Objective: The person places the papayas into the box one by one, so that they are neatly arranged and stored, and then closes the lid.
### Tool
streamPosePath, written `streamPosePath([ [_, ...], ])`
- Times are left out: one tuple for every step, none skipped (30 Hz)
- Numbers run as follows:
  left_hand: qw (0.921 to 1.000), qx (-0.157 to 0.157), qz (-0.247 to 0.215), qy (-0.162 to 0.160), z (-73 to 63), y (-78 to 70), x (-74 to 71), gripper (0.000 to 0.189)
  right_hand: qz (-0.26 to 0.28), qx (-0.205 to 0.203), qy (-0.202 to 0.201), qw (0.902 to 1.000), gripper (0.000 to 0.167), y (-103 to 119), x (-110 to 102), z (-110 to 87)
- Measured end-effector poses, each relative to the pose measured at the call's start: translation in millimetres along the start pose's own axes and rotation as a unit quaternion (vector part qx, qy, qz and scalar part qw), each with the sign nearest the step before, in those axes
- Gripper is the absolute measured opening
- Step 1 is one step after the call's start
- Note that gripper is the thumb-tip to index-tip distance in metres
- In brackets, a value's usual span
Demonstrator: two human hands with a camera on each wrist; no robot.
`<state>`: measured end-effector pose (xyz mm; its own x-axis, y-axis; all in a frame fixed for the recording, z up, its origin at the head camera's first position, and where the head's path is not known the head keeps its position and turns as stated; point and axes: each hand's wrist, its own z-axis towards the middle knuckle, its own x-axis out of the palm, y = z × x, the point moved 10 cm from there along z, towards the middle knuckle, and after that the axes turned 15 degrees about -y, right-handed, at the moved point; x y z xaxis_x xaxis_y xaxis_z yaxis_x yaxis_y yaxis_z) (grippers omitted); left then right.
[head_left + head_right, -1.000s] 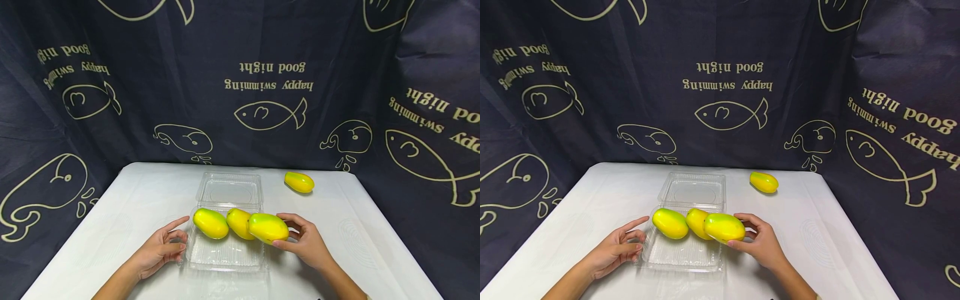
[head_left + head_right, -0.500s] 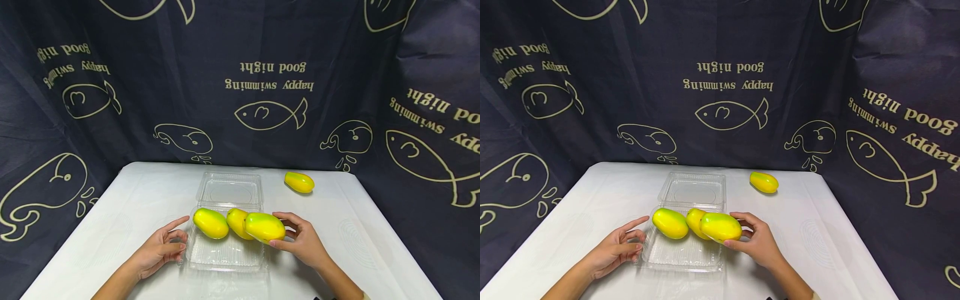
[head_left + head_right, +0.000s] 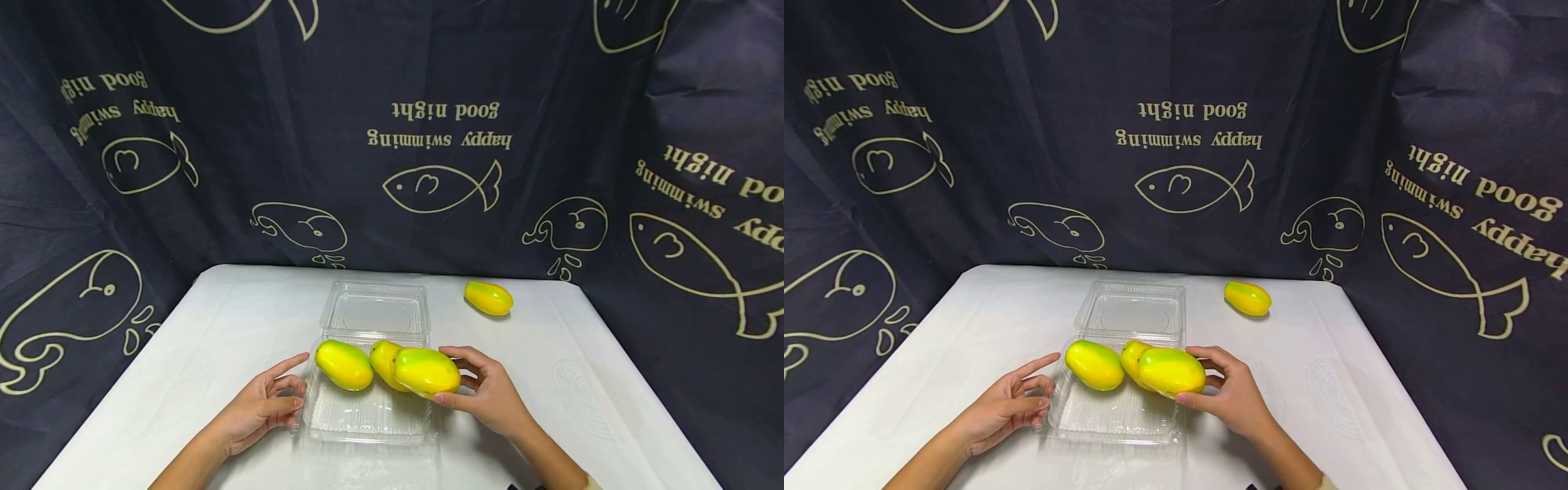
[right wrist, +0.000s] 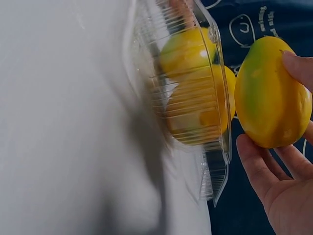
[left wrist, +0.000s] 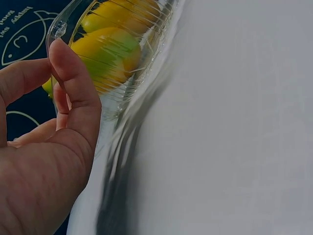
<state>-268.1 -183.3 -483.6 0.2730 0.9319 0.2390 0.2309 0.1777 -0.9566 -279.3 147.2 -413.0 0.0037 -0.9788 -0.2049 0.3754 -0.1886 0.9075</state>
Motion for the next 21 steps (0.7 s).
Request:
streamPosePath([
  [1.0,0.0,0.0,0.0,0.0,0.0,0.0,0.084,0.001,0.0,0.0,1.0,0.061,0.3,0.6,0.1],
  [1.0,0.0,0.001,0.0,0.0,0.0,0.0,0.084,0.001,0.001,0.0,1.0,0.061,0.6,1.2,0.2],
  [1.0,-0.001,0.001,-0.001,0.0,0.0,0.0,0.084,0.002,0.001,0.0,1.0,0.061,1.0,1.8,0.3],
  [1.0,-0.001,0.001,-0.001,0.0,0.1,0.0,0.084,0.002,0.0,0.001,1.0,0.061,1.5,2.3,0.4],
  [1.0,-0.001,0.002,-0.001,0.0,0.1,0.0,0.084,0.001,0.001,0.001,1.0,0.061,1.8,2.8,0.6],
  [1.0,-0.001,0.002,-0.001,0.0,0.1,0.0,0.085,0.001,0.001,0.001,1.0,0.061,2.1,3.2,0.7],
  [1.0,-0.001,0.002,-0.002,0.0,0.2,-0.1,0.085,0.0,0.0,0.0,1.0,0.061,2.4,3.5,0.8],
  [1.0,-0.001,0.003,-0.002,0.0,0.2,-0.1,0.085,-0.001,0.0,0.0,1.0,0.061,2.6,3.7,0.9],
  [1.0,-0.001,0.003,-0.002,0.0,0.2,-0.1,0.085,-0.001,0.0,0.0,1.0,0.061,2.9,3.9,0.9],
  [1.0,-0.001,0.003,-0.003,0.1,0.3,-0.2,0.085,-0.002,-0.001,-0.001,1.0,0.061,3.0,4.0,1.0],
  [1.0,-0.001,0.004,-0.003,0.1,0.4,-0.2,0.085,-0.004,-0.001,-0.001,1.0,0.061,3.2,4.1,1.0],
  [1.0,-0.001,0.004,-0.003,0.2,0.4,-0.3,0.085,-0.007,-0.001,-0.003,1.0,0.061,3.1,4.0,1.1],
  [1.0,-0.002,0.004,-0.004,0.3,0.5,-0.3,0.085,-0.009,-0.002,-0.003,1.0,0.06,3.3,4.0,1.2],
  [1.0,-0.002,0.004,-0.004,0.4,0.5,-0.3,0.085,-0.01,-0.003,-0.003,0.9999,0.06,3.4,4.2,1.2],
  [1.0,-0.002,0.004,-0.004,0.6,0.6,-0.3,0.085,-0.012,-0.004,-0.004,0.9999,0.06,3.7,4.2,1.3],
  [1.0,-0.002,0.004,-0.005,0.7,0.6,-0.3,0.085,-0.014,-0.006,-0.004,0.9999,0.059,4.0,4.3,1.4],
  [1.0,-0.002,0.003,-0.005,0.8,0.6,-0.3,0.085,-0.014,-0.007,-0.004,0.9999,0.059,4.4,4.5,1.5],
  [1.0,-0.003,0.003,-0.005,0.9,0.6,-0.2,0.085,-0.014,-0.009,-0.004,0.9998,0.059,4.8,4.8,1.5],
  [1.0,-0.003,0.002,-0.004,1.0,0.6,-0.1,0.085,-0.014,-0.012,-0.003,0.9998,0.059,5.4,5.2,1.6],
  [1.0,-0.003,0.002,-0.004,1.0,0.6,0.0,0.085,-0.014,-0.014,-0.002,0.9998,0.058,5.8,5.5,1.6],
  [1.0,-0.003,0.001,-0.004,1.1,0.5,0.1,0.085,-0.014,-0.016,-0.002,0.9998,0.058,6.4,5.9,1.7],
])
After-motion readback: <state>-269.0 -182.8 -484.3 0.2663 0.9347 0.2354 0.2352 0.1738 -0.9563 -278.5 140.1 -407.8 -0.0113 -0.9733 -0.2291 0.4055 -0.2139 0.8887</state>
